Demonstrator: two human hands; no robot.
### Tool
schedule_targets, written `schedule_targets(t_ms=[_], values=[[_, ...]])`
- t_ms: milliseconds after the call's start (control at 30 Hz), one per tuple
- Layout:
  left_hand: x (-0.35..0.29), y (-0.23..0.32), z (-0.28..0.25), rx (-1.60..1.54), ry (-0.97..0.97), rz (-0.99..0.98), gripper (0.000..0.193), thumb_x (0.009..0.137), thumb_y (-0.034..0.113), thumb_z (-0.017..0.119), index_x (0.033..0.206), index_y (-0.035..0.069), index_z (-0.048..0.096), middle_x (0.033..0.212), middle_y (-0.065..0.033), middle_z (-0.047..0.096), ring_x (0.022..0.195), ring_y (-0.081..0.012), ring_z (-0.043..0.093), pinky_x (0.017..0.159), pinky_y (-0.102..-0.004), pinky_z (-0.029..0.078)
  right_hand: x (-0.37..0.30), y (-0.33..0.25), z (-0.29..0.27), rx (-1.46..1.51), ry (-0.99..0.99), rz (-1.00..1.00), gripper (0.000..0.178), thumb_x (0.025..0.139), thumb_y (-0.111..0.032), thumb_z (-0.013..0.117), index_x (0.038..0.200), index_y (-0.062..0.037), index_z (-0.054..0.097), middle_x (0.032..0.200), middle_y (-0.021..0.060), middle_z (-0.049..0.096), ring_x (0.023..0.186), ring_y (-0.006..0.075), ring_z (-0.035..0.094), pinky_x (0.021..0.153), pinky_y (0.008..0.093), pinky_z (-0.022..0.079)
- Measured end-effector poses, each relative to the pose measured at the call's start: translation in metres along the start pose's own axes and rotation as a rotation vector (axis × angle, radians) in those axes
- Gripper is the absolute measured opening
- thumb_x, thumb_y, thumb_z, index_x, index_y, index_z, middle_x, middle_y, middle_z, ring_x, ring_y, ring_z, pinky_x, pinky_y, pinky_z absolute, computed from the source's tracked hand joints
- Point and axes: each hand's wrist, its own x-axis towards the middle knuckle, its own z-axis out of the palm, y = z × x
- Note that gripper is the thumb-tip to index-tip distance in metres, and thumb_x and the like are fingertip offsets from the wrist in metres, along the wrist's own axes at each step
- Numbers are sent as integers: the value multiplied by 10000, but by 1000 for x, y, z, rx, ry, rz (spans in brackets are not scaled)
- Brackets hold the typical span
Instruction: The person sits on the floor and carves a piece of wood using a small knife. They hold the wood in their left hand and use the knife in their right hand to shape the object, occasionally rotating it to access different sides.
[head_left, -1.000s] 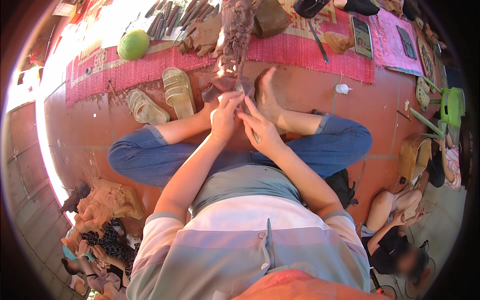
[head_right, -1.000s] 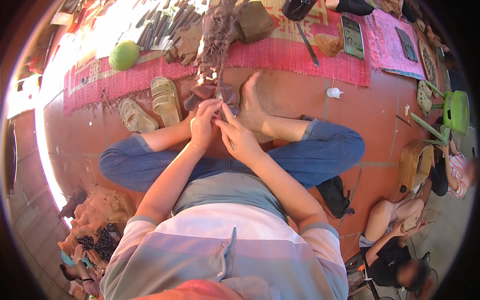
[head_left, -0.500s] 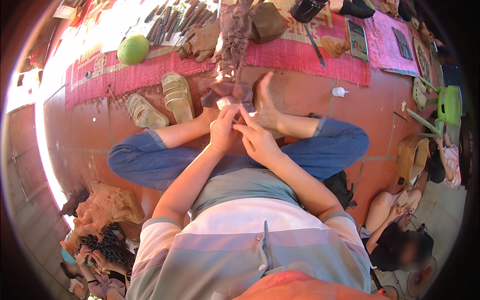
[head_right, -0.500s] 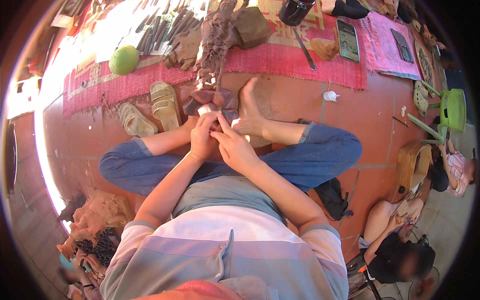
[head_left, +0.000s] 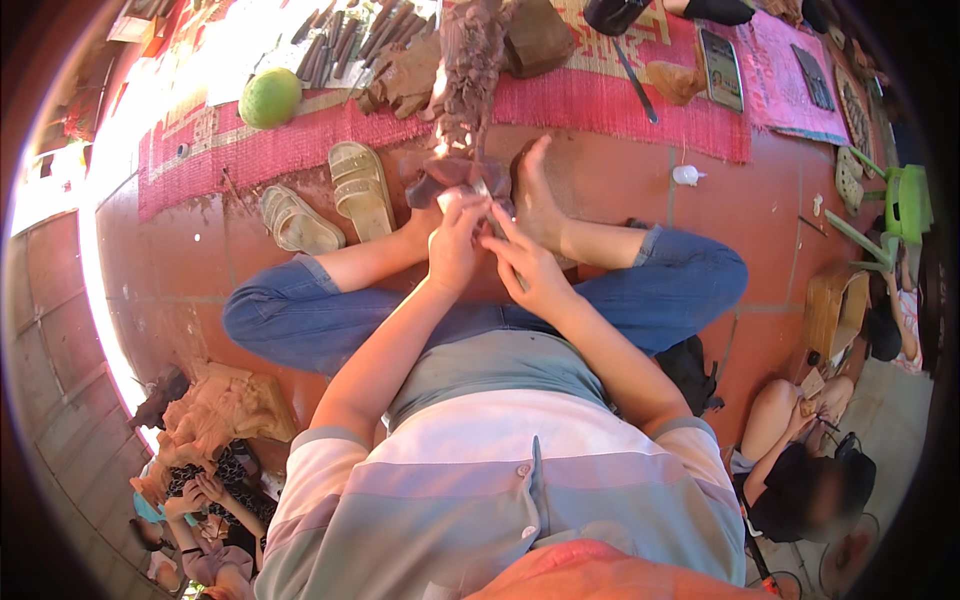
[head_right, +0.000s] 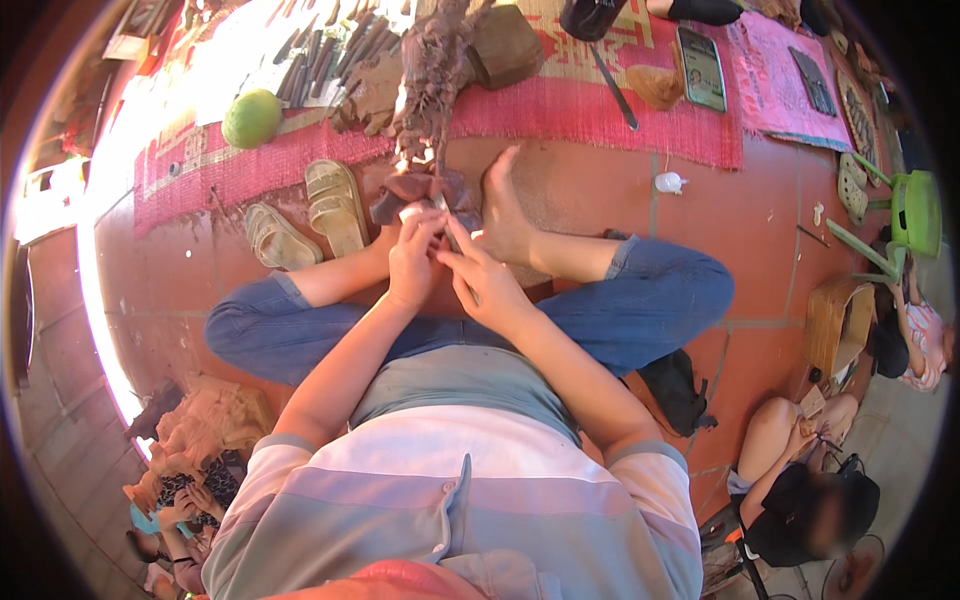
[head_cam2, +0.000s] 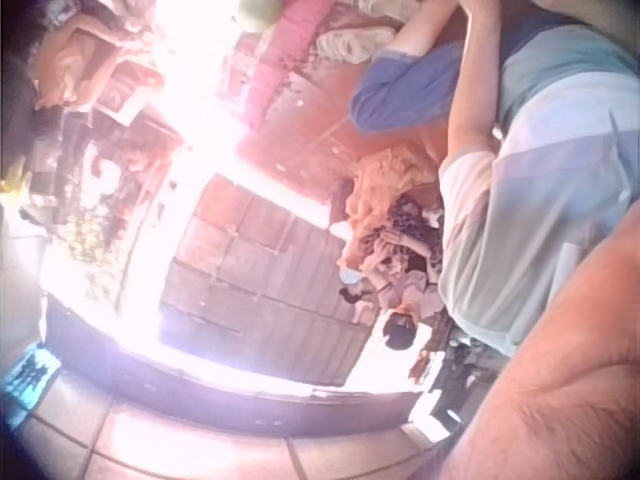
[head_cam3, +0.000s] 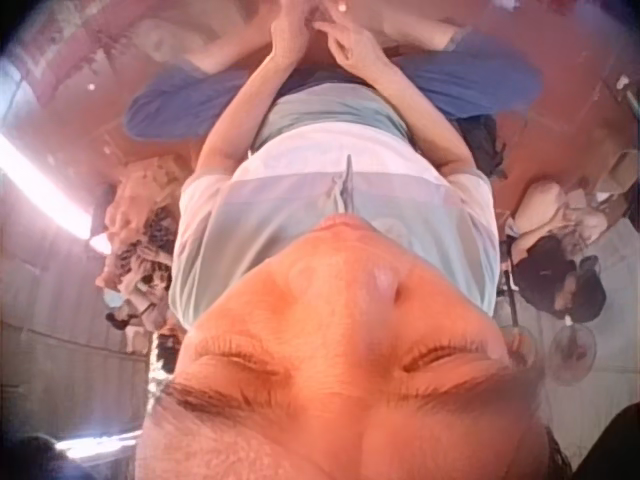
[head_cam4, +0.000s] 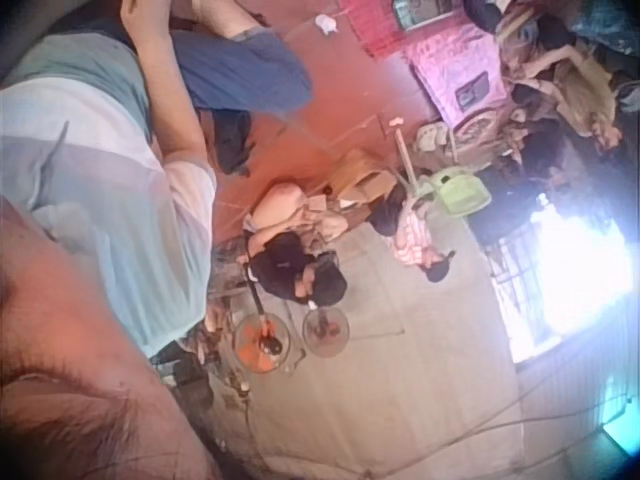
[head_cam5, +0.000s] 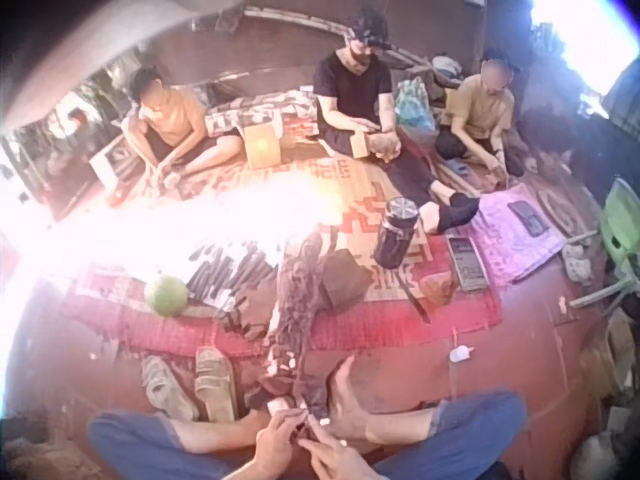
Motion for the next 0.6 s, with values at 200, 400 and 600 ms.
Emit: schedule_targets(t_ms=[200, 400, 600], values=[[6, 5, -4, 29, 115, 68, 313, 758, 9, 623, 1058, 93, 606, 1065, -73, 595, 668, -230, 622, 568, -303, 517, 4, -9, 1, 15, 10, 36, 287, 799, 7, 544, 1079, -9, 608, 1353, 302, 387, 1033, 400, 578, 872, 386, 474], [-4, 0, 1, 71, -26, 91, 298, 737, 12, 645, 1025, 84, 613, 1065, -64, 599, 674, -201, 623, 543, -296, 505, -14, -8, 1, -88, 58, 33, 260, 827, 28, 534, 1072, -7, 615, 1309, 276, 459, 1004, 366, 611, 809, 339, 490], [14, 1, 3, 102, 100, 133, 371, 699, 11, 662, 1056, 86, 599, 1057, -57, 592, 755, -226, 639, 611, -316, 528, 1, -11, -5, 35, 87, 75, 262, 836, 11, 546, 1088, -10, 613, 1303, 262, 474, 992, 362, 617, 796, 326, 494]])
